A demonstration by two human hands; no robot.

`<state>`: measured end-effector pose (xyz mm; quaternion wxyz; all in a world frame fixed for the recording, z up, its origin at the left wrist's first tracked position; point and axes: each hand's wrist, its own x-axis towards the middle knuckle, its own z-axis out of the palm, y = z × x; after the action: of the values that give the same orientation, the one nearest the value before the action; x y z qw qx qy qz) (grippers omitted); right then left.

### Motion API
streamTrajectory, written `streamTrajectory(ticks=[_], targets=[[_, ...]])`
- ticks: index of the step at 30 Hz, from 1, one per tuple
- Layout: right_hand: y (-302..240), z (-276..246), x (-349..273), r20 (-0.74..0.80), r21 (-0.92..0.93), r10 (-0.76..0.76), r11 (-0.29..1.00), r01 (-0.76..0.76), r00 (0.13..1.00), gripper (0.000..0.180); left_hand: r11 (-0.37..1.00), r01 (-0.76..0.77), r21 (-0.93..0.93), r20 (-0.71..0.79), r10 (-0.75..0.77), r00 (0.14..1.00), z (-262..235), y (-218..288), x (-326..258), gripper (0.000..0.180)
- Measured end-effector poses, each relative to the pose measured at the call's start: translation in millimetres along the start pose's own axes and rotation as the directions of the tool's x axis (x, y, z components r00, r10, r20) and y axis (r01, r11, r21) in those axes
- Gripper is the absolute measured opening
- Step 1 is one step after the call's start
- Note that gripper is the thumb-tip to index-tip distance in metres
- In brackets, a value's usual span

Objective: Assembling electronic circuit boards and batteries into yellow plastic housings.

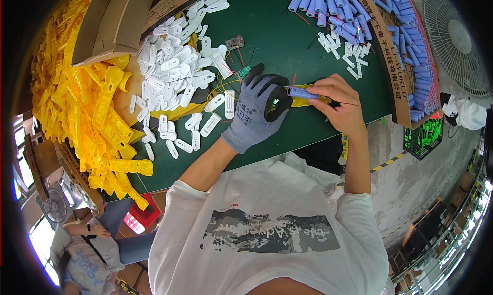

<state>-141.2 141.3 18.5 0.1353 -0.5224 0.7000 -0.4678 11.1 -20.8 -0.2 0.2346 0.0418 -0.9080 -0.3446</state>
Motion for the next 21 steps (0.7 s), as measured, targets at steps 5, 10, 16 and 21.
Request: streamTrajectory(ticks=[5,10,16,21], targets=[[-0.2,-4.4,3.6,0.013,-0.070,-0.059,0.996,0.060,0.998,0.029,0.999,0.025,-0.049,0.013,-0.024,1.000,-0.9,-1.8,0.2,0.025],[-3.3,-8.0,3.9,0.066,-0.060,0.010,0.998,-0.006,0.998,0.028,0.998,0.039,-0.045,0.021,-0.038,0.999,-2.0,-1.1,-0.9,0.027],[-5.2,-7.1,1.7,0.030,-0.062,0.019,0.998,-0.017,0.999,0.022,0.995,0.062,-0.072,-0.018,-0.063,0.998,-8.2,9.6,3.7,0.029],[-4.9,-5.3,-2.3,0.046,-0.037,0.019,0.999,-0.017,0.999,0.021,0.998,-0.017,-0.053,-0.064,0.013,0.998,-5.2,9.2,2.3,0.032]])
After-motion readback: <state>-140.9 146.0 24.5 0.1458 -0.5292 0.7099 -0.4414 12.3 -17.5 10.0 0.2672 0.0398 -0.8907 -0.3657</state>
